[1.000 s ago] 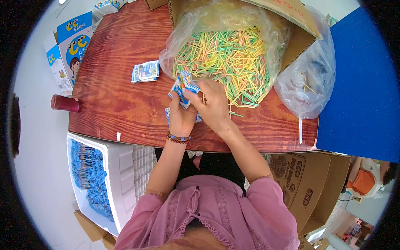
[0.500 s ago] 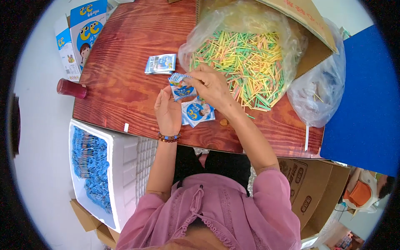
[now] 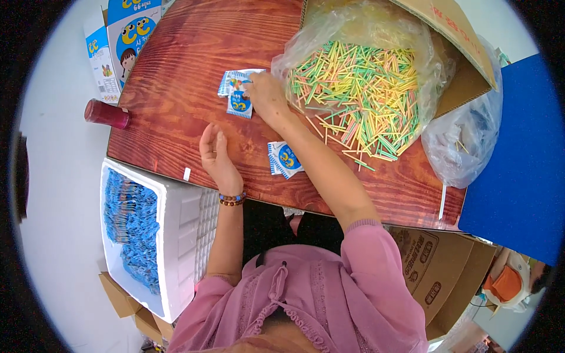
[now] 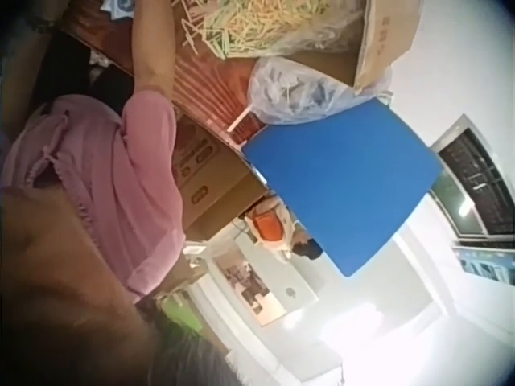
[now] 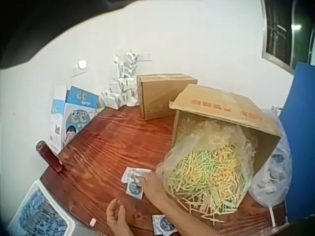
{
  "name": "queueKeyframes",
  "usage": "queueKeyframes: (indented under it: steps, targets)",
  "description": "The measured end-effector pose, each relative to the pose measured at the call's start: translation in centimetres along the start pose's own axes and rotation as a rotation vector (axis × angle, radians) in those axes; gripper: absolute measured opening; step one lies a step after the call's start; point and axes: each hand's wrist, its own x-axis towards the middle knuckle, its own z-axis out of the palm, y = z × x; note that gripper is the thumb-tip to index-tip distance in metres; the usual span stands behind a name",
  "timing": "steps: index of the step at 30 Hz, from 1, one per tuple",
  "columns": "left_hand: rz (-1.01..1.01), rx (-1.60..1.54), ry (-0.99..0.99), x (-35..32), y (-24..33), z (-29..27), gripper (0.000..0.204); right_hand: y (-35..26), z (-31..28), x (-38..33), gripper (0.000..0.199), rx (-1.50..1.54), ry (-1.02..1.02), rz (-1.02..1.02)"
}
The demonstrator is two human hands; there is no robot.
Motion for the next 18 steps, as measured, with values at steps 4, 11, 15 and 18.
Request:
queueKeyframes:
  steps: [4, 11, 15, 18]
  targets:
    - [-0.018, 0.380, -0.236, -1.2, -0.1, -0.6, 0.031, -0.5, -1.1, -1.2, 0.025, -0.045, 0.100, -0.076]
    - [0.316, 1.191, -0.509, -3.9, 0.5, 2.1, 0.041, 0.1, -10.1, -9.8, 0.021, 0.086, -0.090, 0.108]
    - [0.440, 1.156, -0.504, -2.7, -1.1, 1.8, 0.030, 1.7, -11.4, -12.8, 0.028, -0.049, -0.120, 0.164]
    - [0.557, 1.142, -0.550, -2.2, -1.1, 1.8, 0.026, 1.8, -11.1, -13.0, 0.035, -0.114, -0.027, 0.101]
